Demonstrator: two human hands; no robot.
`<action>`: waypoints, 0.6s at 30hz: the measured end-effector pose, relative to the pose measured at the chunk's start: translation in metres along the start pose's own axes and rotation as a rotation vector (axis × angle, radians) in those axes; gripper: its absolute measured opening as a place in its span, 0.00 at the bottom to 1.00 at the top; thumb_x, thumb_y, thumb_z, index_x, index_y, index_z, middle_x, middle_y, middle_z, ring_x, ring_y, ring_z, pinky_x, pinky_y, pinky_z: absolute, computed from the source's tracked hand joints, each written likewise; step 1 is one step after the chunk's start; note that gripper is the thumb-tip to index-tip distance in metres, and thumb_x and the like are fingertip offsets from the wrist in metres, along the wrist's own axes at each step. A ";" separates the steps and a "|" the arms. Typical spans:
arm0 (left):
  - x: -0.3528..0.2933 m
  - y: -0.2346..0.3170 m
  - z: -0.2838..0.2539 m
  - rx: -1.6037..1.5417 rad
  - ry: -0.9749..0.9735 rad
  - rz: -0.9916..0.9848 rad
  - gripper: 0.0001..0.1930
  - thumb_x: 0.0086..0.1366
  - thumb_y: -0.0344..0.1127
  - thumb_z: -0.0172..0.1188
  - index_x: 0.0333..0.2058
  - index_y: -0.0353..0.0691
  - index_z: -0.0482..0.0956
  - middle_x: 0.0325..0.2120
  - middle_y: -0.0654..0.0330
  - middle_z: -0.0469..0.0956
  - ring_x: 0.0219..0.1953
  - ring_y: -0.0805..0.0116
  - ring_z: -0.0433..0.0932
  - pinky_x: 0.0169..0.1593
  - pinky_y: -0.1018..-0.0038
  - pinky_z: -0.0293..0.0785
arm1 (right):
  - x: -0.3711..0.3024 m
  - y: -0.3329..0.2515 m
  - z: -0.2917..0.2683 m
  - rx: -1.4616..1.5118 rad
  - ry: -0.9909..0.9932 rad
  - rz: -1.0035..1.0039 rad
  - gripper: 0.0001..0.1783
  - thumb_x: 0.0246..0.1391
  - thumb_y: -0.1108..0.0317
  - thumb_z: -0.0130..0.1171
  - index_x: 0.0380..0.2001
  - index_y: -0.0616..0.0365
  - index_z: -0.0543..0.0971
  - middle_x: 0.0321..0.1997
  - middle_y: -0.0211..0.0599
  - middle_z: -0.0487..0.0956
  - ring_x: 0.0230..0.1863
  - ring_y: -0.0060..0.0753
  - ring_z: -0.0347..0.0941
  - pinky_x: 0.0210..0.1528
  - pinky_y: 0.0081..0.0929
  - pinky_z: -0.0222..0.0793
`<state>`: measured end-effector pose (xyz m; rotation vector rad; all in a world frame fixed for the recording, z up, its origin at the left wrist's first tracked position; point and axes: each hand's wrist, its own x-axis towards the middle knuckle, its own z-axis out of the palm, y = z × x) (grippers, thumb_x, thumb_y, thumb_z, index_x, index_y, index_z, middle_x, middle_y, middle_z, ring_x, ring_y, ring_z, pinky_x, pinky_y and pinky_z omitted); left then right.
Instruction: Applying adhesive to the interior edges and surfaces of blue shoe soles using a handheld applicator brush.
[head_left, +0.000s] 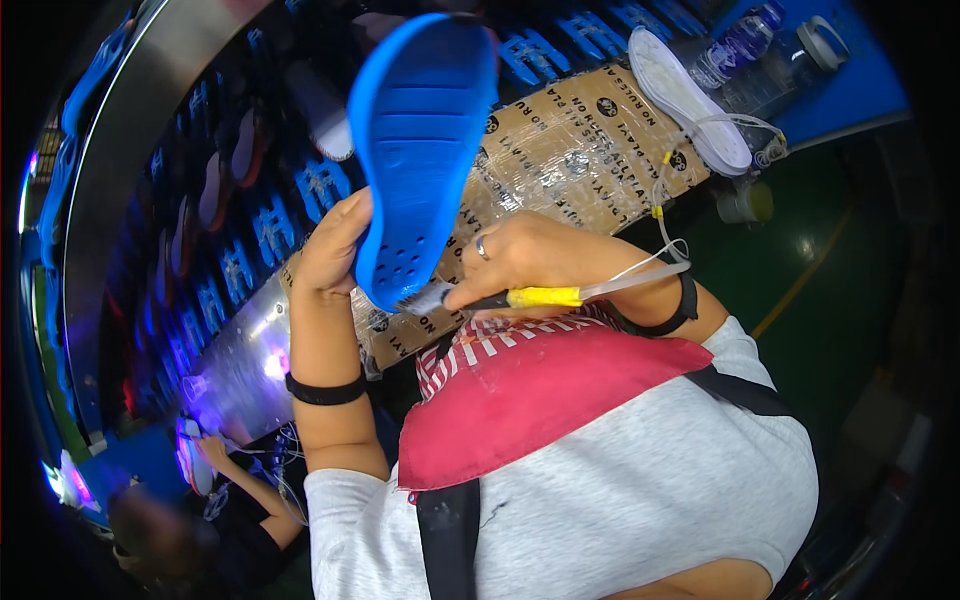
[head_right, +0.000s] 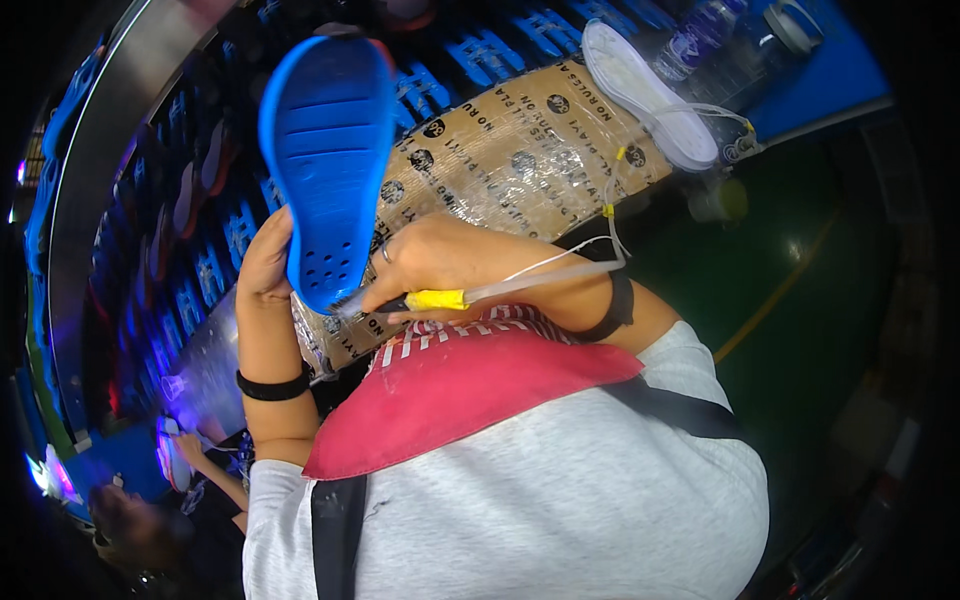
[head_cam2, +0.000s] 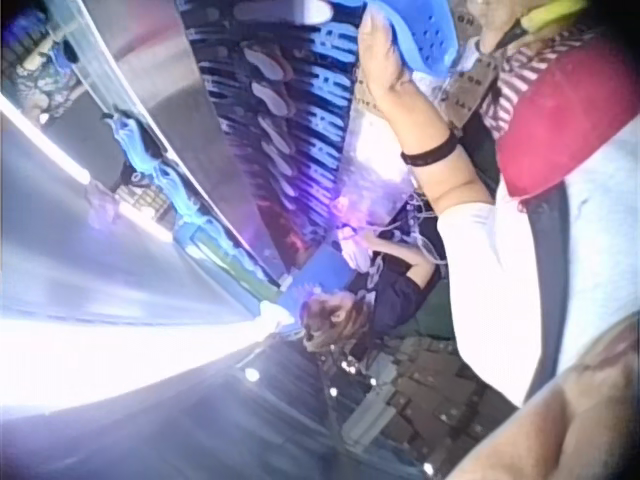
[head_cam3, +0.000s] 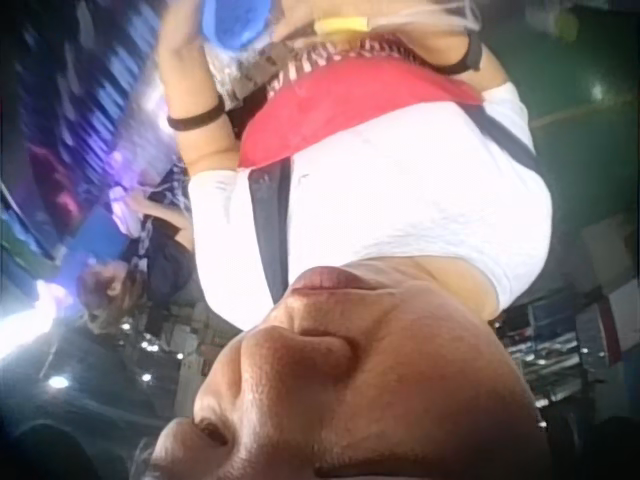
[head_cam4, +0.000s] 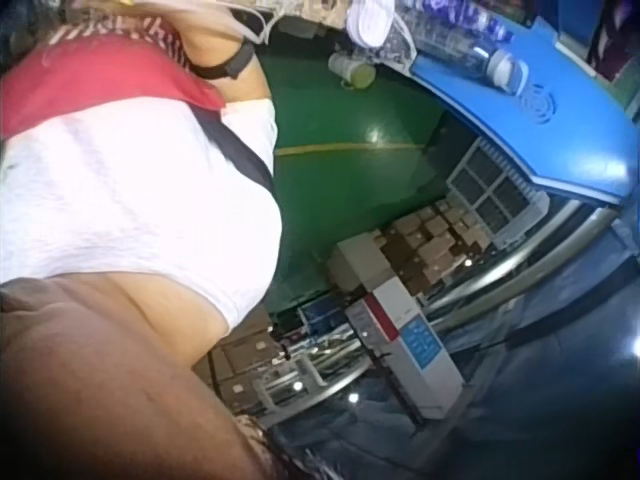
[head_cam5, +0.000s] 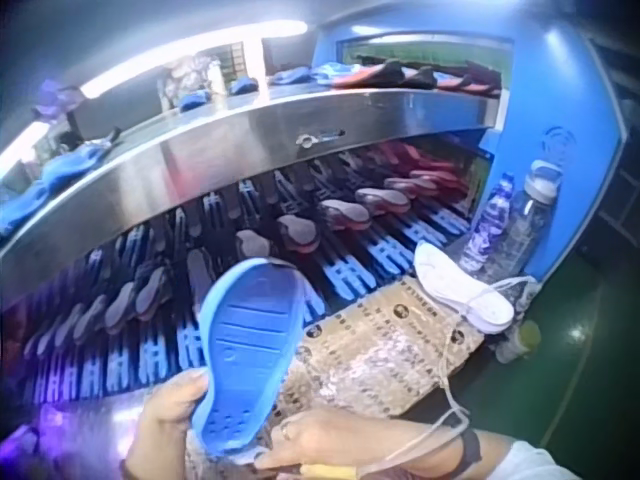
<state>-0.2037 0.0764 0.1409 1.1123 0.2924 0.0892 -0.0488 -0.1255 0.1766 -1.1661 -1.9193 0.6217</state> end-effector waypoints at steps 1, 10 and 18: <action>0.000 0.003 0.005 0.013 0.016 -0.025 0.22 0.65 0.43 0.51 0.49 0.29 0.71 0.42 0.53 0.77 0.42 0.69 0.77 0.46 0.75 0.74 | -0.001 -0.001 -0.001 0.005 -0.091 0.002 0.13 0.43 0.67 0.64 0.36 0.51 0.81 0.26 0.39 0.78 0.26 0.41 0.74 0.29 0.32 0.69; 0.011 0.014 0.005 0.270 -0.080 -0.231 0.22 0.66 0.46 0.49 0.47 0.33 0.74 0.38 0.57 0.78 0.37 0.75 0.77 0.41 0.78 0.75 | 0.005 0.010 0.021 -0.206 0.057 -0.149 0.14 0.40 0.70 0.66 0.35 0.49 0.82 0.22 0.31 0.75 0.23 0.33 0.72 0.26 0.26 0.68; 0.013 0.023 0.003 0.516 -0.188 -0.441 0.23 0.66 0.49 0.50 0.48 0.33 0.74 0.38 0.56 0.78 0.36 0.75 0.76 0.41 0.78 0.74 | 0.004 0.007 0.027 -0.125 0.115 -0.075 0.13 0.39 0.70 0.61 0.34 0.48 0.82 0.22 0.34 0.75 0.26 0.36 0.72 0.28 0.30 0.68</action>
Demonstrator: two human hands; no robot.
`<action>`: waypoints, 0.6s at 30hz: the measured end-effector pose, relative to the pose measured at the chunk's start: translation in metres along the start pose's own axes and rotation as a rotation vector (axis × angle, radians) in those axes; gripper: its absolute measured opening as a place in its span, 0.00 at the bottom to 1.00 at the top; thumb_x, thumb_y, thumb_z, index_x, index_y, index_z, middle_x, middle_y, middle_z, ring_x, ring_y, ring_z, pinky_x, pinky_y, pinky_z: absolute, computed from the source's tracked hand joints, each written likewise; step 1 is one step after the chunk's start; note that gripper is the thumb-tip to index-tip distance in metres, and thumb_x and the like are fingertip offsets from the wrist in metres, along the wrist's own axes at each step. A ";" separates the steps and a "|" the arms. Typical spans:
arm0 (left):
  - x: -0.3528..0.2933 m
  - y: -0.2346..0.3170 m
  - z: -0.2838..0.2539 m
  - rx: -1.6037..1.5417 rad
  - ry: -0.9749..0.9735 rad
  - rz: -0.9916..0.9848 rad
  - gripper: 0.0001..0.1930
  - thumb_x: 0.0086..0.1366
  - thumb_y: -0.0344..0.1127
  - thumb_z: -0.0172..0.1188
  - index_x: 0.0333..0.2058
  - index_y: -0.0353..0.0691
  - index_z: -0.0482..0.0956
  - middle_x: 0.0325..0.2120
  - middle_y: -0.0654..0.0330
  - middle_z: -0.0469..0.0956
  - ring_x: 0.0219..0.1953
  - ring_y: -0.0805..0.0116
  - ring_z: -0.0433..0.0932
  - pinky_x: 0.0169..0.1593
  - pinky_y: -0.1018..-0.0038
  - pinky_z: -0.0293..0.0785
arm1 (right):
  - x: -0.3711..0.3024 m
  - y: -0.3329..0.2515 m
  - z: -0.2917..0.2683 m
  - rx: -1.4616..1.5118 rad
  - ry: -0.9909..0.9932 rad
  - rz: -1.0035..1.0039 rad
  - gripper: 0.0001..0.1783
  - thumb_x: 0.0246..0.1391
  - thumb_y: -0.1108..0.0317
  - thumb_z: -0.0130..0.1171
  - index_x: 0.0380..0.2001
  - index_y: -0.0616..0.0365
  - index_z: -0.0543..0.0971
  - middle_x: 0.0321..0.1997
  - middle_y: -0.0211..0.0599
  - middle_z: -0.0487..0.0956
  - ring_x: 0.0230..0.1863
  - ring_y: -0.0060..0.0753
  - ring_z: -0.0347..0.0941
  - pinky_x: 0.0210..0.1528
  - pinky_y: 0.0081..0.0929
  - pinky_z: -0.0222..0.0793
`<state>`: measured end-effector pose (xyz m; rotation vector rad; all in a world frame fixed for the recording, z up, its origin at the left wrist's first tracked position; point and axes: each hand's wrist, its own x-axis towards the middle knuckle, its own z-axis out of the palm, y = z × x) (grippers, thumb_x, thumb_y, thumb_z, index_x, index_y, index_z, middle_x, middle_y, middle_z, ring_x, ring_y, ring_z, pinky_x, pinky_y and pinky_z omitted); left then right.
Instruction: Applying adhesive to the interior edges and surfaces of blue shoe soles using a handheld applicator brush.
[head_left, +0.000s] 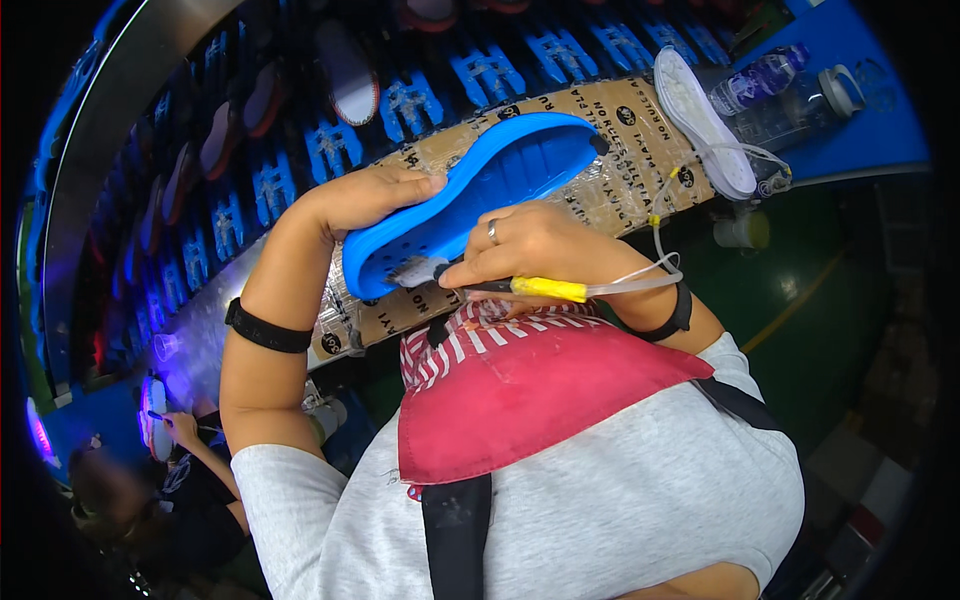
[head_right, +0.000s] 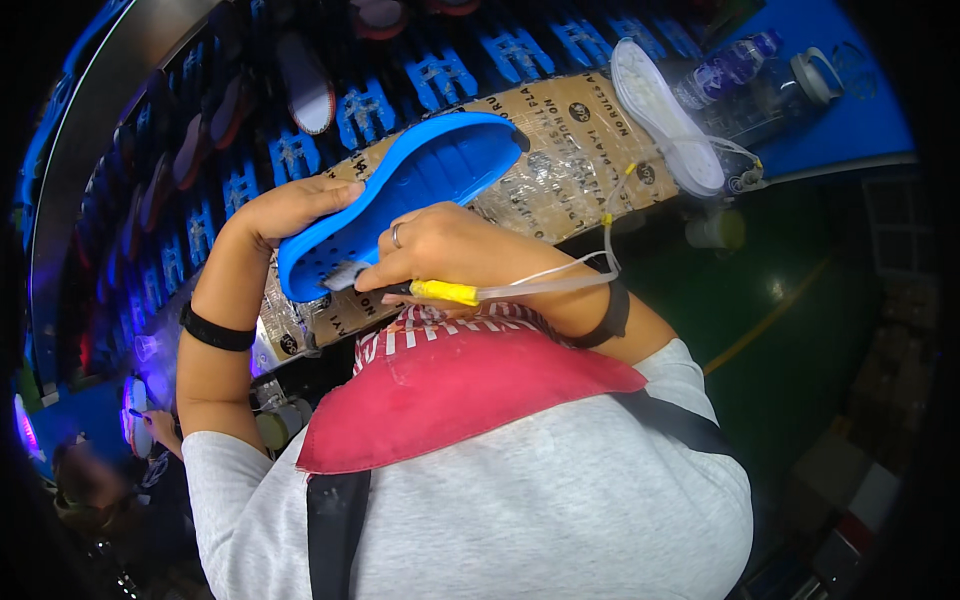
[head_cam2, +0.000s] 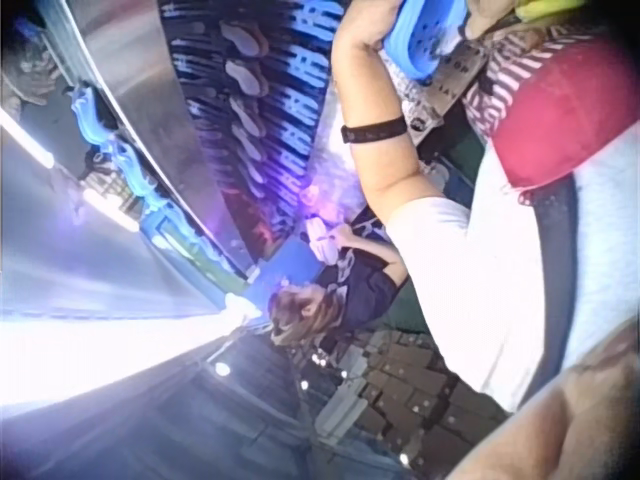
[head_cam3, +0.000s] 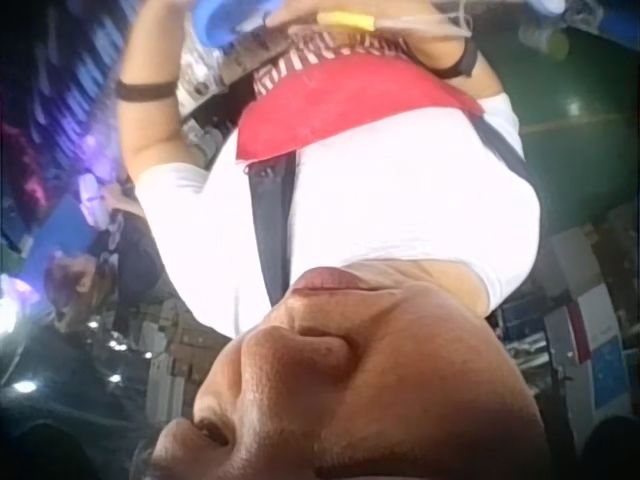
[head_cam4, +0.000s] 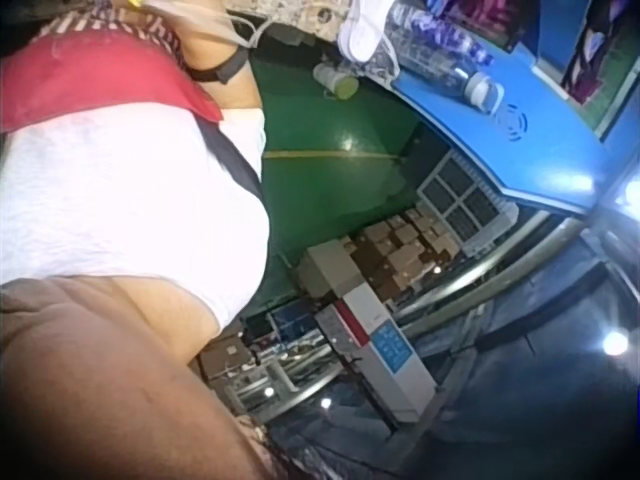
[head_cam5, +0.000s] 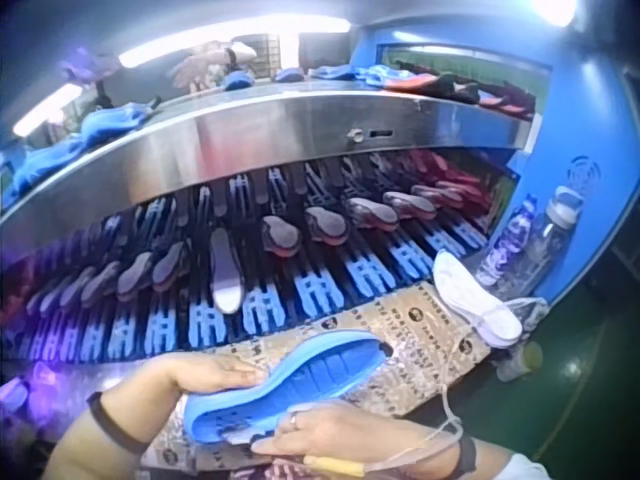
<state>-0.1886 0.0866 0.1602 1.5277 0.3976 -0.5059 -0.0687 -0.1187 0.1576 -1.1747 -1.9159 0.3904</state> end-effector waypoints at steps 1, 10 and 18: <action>-0.002 0.004 0.000 0.040 -0.024 -0.021 0.23 0.66 0.48 0.50 0.49 0.33 0.73 0.39 0.56 0.78 0.37 0.74 0.77 0.42 0.78 0.74 | -0.003 0.004 0.003 -0.018 -0.045 -0.021 0.14 0.39 0.70 0.61 0.34 0.48 0.82 0.22 0.34 0.75 0.26 0.36 0.72 0.27 0.30 0.68; -0.008 -0.006 -0.006 0.111 0.007 -0.082 0.25 0.66 0.51 0.48 0.49 0.34 0.74 0.42 0.53 0.77 0.42 0.69 0.76 0.47 0.74 0.71 | -0.009 0.004 -0.005 -0.023 -0.052 0.014 0.16 0.36 0.71 0.64 0.35 0.49 0.81 0.22 0.35 0.75 0.27 0.39 0.73 0.27 0.32 0.68; -0.017 -0.033 -0.021 -0.191 0.039 -0.123 0.26 0.65 0.49 0.49 0.52 0.32 0.69 0.43 0.51 0.77 0.41 0.67 0.78 0.45 0.72 0.76 | -0.014 0.009 -0.010 -0.033 0.029 0.050 0.16 0.38 0.70 0.67 0.36 0.48 0.81 0.21 0.35 0.75 0.26 0.38 0.73 0.28 0.29 0.68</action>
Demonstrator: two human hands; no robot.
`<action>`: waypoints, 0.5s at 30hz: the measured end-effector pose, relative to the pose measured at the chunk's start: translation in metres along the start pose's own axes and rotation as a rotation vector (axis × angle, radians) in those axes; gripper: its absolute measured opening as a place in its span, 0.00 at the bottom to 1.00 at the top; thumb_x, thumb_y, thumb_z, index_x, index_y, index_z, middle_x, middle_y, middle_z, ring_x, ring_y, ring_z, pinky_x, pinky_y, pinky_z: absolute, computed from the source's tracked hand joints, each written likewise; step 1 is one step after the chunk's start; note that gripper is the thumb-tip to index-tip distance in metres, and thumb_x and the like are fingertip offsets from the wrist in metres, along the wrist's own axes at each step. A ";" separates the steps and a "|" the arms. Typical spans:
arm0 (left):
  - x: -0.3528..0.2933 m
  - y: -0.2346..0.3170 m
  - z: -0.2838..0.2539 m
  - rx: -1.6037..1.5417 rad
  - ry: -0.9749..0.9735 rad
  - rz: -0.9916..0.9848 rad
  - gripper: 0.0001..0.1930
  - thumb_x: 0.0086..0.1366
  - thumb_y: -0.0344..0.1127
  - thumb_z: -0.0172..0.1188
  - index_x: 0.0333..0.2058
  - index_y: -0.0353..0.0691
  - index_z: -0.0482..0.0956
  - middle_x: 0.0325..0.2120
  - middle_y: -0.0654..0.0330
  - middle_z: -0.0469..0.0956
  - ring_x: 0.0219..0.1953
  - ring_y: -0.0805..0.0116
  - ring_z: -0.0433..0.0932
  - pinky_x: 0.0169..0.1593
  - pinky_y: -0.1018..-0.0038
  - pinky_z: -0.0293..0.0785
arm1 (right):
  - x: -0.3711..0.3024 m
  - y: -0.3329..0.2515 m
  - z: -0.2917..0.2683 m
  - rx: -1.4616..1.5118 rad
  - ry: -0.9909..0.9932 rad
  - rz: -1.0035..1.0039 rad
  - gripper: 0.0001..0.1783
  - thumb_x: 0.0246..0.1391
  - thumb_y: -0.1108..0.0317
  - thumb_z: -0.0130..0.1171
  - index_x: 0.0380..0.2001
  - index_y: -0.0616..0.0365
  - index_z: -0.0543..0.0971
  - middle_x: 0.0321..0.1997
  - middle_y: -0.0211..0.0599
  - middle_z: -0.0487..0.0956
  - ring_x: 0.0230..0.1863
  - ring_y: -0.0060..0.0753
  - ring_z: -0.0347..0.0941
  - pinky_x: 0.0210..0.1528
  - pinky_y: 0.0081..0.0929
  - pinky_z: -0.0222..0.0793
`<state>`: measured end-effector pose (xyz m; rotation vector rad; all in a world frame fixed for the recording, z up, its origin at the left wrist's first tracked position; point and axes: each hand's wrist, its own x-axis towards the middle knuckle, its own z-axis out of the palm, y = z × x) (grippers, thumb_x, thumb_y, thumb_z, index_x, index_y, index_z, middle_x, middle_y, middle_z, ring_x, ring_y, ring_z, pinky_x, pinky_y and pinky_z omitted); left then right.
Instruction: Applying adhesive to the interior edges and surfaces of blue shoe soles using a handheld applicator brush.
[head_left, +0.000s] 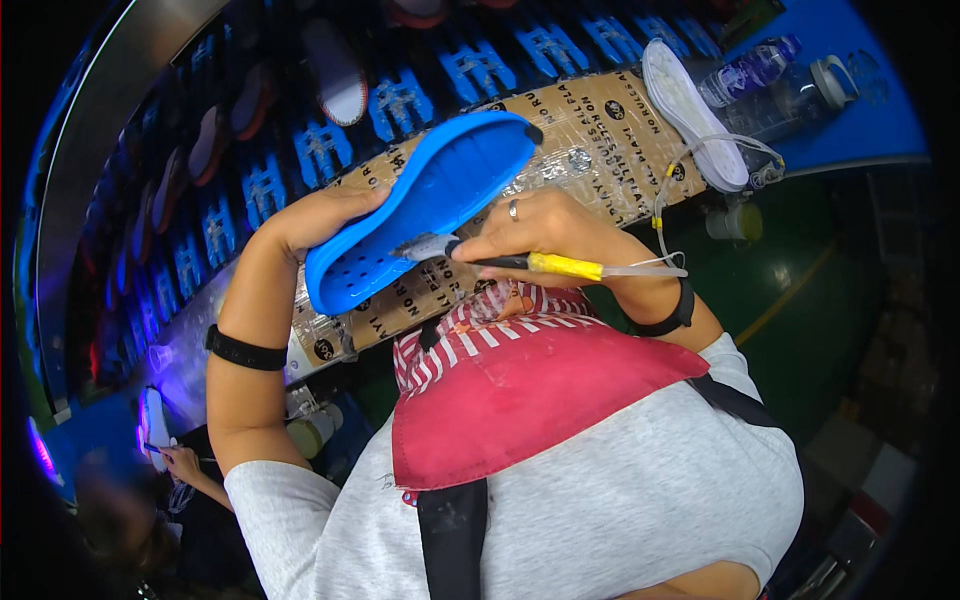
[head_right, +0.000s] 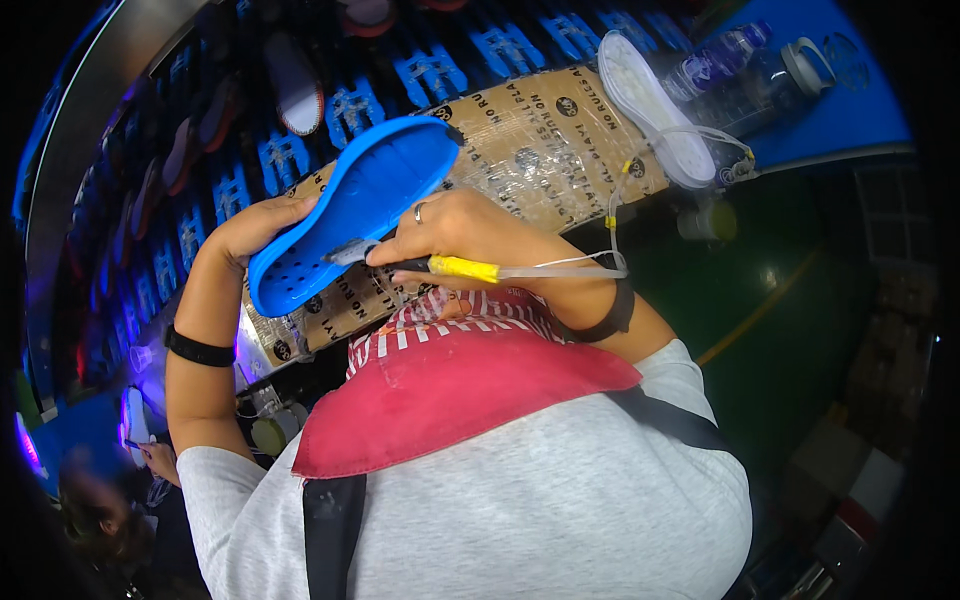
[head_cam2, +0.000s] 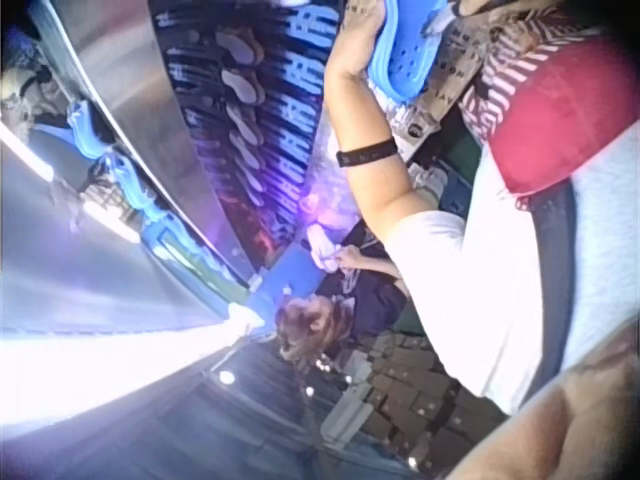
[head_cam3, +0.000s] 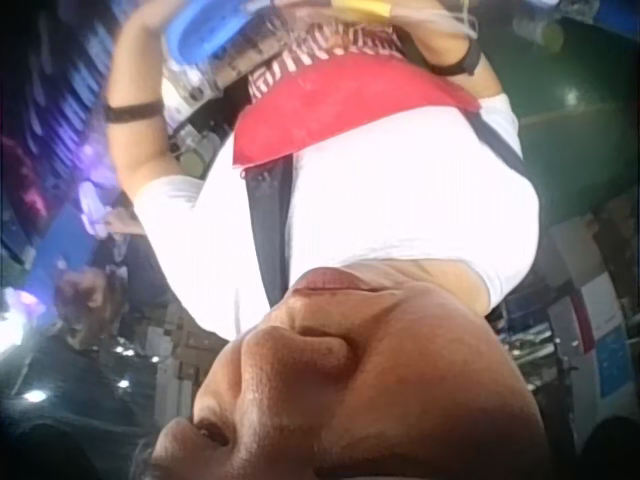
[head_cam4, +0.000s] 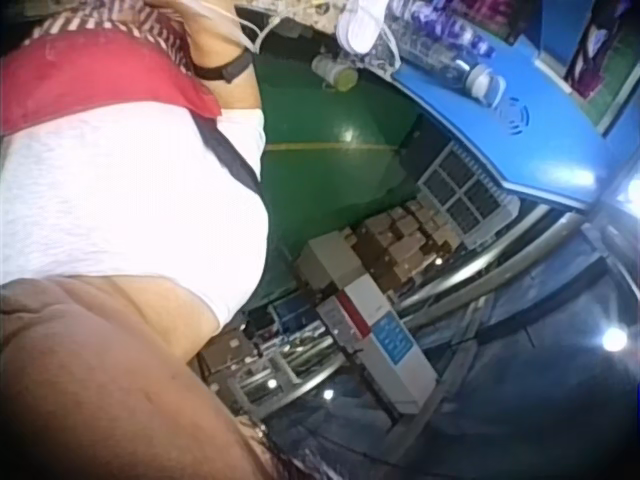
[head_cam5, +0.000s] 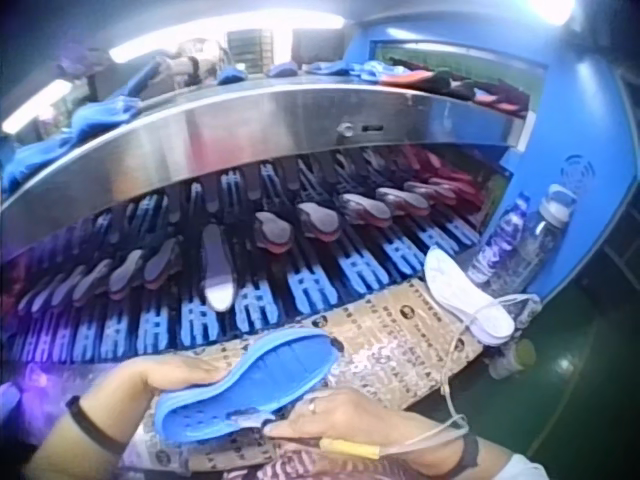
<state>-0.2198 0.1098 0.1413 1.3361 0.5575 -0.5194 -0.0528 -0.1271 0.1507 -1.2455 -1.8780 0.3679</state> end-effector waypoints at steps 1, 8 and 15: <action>0.003 -0.007 0.001 -0.138 0.033 0.033 0.26 0.66 0.48 0.48 0.54 0.32 0.67 0.43 0.51 0.76 0.41 0.65 0.78 0.46 0.70 0.76 | -0.004 0.005 0.002 -0.061 -0.031 0.019 0.14 0.40 0.69 0.66 0.35 0.49 0.82 0.22 0.34 0.77 0.24 0.38 0.73 0.28 0.29 0.68; 0.034 -0.069 0.024 -0.796 0.449 0.533 0.25 0.68 0.48 0.44 0.56 0.36 0.62 0.50 0.52 0.71 0.49 0.62 0.73 0.52 0.63 0.71 | -0.008 0.006 -0.012 0.114 -0.015 0.085 0.15 0.40 0.72 0.67 0.36 0.57 0.81 0.27 0.38 0.80 0.26 0.34 0.76 0.28 0.24 0.70; 0.030 -0.091 0.067 -1.247 0.125 0.818 0.40 0.60 0.67 0.39 0.61 0.42 0.54 0.56 0.43 0.61 0.57 0.40 0.60 0.53 0.42 0.63 | -0.011 0.008 -0.021 0.144 0.182 0.155 0.15 0.40 0.74 0.66 0.36 0.62 0.80 0.29 0.43 0.80 0.29 0.34 0.78 0.29 0.24 0.70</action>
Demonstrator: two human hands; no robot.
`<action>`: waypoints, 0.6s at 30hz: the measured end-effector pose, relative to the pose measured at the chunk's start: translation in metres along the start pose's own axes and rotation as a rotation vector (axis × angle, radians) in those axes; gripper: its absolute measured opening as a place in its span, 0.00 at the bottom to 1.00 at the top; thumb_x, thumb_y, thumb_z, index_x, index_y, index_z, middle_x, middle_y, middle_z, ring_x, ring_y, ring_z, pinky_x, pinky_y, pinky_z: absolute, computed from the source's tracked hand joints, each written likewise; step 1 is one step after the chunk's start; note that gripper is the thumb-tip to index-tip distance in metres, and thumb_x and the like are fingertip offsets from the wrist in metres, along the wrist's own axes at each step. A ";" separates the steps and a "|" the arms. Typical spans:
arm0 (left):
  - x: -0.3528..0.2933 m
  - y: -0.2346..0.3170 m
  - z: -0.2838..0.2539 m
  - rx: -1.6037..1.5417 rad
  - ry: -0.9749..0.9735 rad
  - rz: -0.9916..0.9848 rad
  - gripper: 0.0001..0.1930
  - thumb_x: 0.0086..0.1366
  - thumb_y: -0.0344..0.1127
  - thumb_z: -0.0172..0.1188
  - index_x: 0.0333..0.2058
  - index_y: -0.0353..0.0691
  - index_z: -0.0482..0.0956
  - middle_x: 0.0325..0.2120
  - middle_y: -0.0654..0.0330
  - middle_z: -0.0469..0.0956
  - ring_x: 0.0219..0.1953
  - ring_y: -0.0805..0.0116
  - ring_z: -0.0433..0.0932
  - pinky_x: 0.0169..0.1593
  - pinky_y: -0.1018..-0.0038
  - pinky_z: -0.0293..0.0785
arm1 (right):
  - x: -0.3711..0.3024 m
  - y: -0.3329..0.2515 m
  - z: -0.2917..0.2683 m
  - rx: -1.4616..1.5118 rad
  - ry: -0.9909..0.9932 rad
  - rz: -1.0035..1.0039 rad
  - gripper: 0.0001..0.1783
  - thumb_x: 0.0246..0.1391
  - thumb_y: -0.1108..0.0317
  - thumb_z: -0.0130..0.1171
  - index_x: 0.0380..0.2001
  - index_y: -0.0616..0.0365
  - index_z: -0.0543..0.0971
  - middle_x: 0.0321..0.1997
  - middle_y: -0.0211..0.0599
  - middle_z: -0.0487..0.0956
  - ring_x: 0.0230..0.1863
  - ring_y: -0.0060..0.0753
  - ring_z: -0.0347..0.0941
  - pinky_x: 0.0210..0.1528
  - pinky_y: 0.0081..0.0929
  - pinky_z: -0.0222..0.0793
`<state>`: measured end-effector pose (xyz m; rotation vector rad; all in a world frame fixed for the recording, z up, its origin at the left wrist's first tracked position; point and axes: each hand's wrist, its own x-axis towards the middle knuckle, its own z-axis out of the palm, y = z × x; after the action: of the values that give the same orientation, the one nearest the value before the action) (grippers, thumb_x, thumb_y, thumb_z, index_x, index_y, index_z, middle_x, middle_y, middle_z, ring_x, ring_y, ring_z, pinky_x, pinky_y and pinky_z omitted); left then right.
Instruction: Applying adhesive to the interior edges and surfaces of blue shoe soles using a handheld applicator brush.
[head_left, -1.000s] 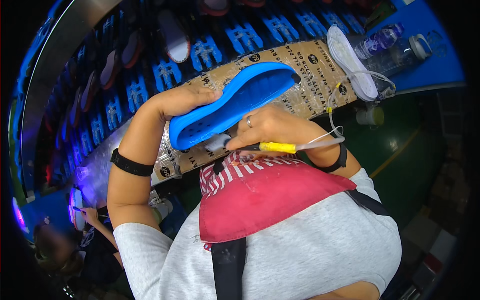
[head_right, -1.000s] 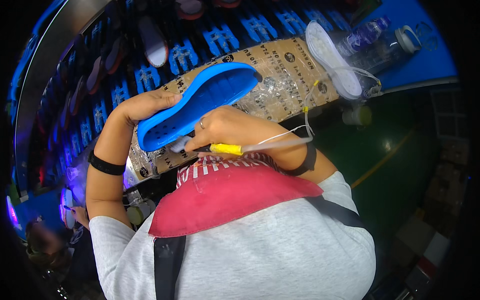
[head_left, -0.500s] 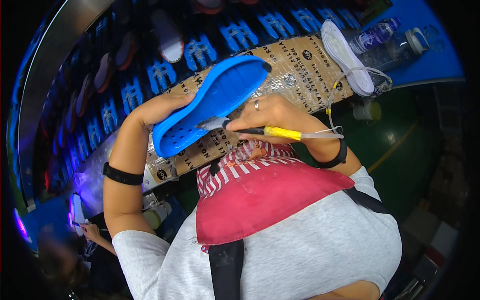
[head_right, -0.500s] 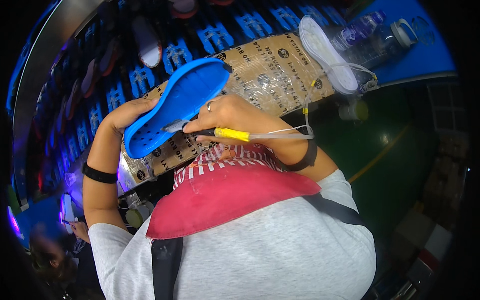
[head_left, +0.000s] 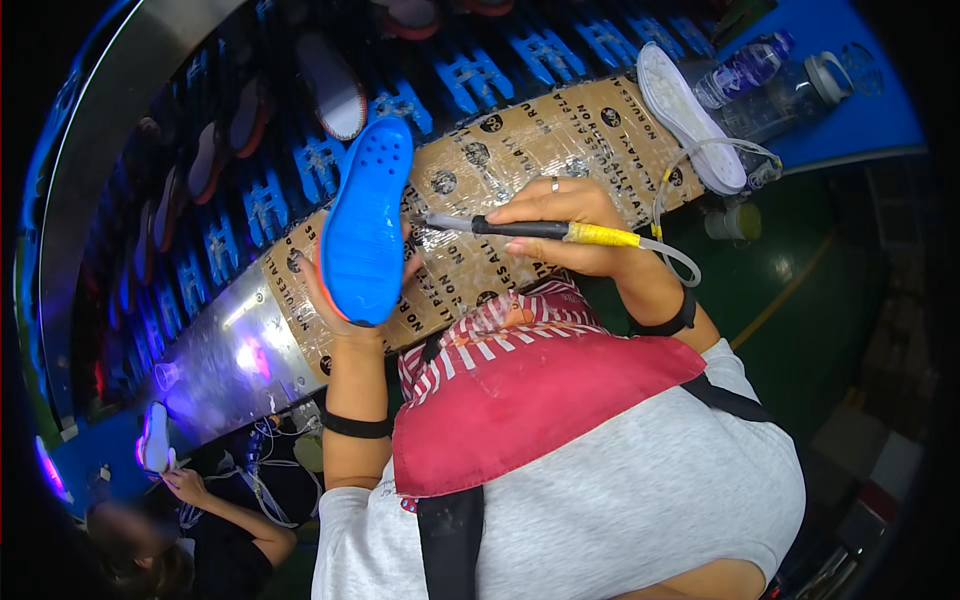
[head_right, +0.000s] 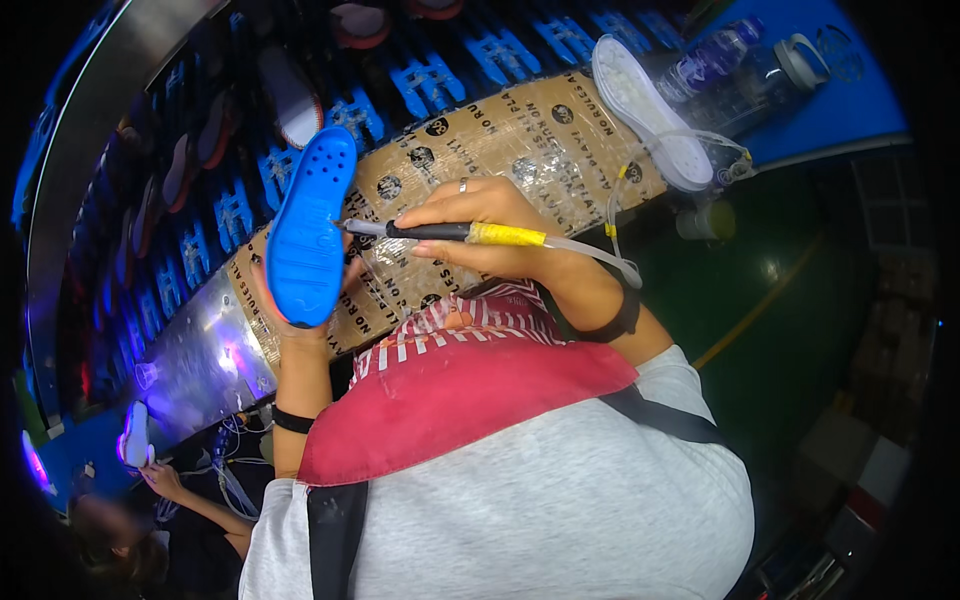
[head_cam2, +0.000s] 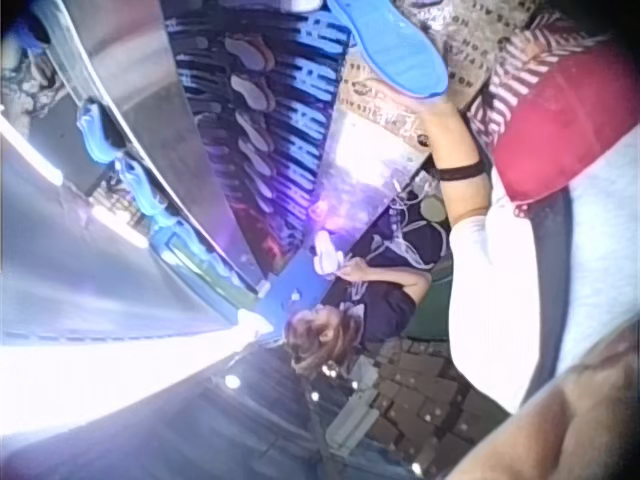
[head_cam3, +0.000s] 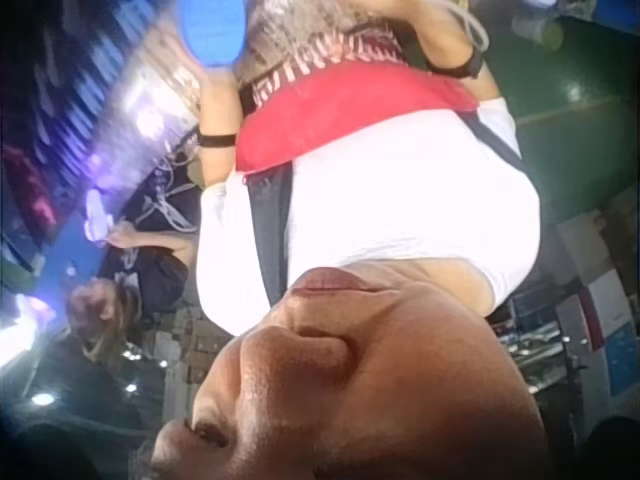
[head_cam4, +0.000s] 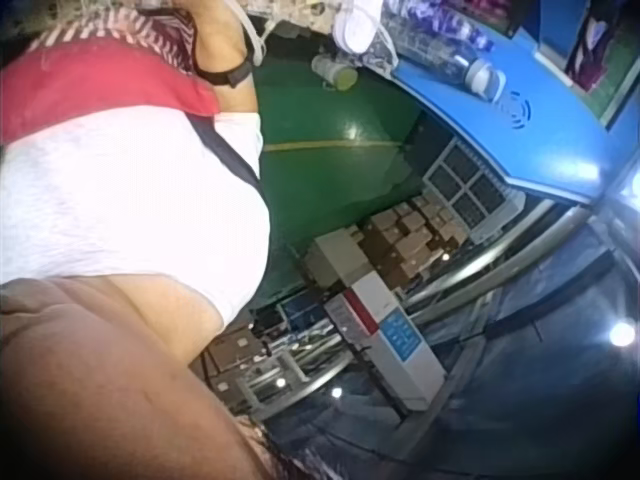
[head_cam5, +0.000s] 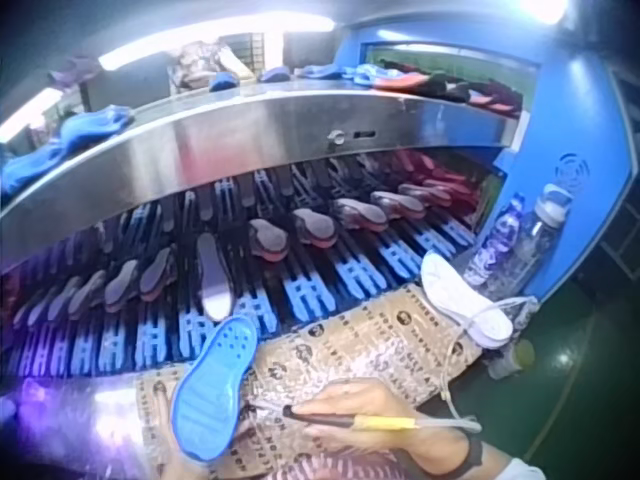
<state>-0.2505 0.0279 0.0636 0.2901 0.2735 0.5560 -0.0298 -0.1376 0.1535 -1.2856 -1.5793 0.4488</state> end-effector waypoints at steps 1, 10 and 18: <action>-0.004 -0.004 -0.007 -0.062 -0.087 -0.048 0.41 0.60 0.65 0.41 0.62 0.40 0.51 0.57 0.41 0.59 0.57 0.37 0.59 0.52 0.42 0.64 | 0.000 -0.001 0.001 -0.007 0.028 0.041 0.15 0.41 0.73 0.66 0.37 0.60 0.81 0.30 0.42 0.80 0.29 0.33 0.77 0.30 0.23 0.70; -0.007 -0.036 -0.020 -0.324 -0.081 -0.277 0.44 0.57 0.65 0.45 0.62 0.38 0.51 0.58 0.39 0.55 0.57 0.39 0.60 0.49 0.48 0.69 | 0.006 -0.018 0.014 0.023 0.215 0.253 0.13 0.41 0.74 0.62 0.35 0.62 0.80 0.27 0.39 0.80 0.26 0.25 0.76 0.28 0.18 0.68; 0.000 -0.062 0.021 -0.493 -0.174 -0.165 0.36 0.57 0.64 0.38 0.58 0.46 0.63 0.53 0.56 0.68 0.53 0.54 0.68 0.54 0.54 0.66 | 0.037 -0.024 0.039 -0.498 0.322 -0.085 0.13 0.36 0.72 0.63 0.31 0.59 0.78 0.23 0.39 0.75 0.26 0.41 0.73 0.29 0.32 0.69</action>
<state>-0.2142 -0.0264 0.0613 -0.1609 -0.0128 0.4159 -0.0730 -0.1022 0.1726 -1.5600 -1.5079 -0.2178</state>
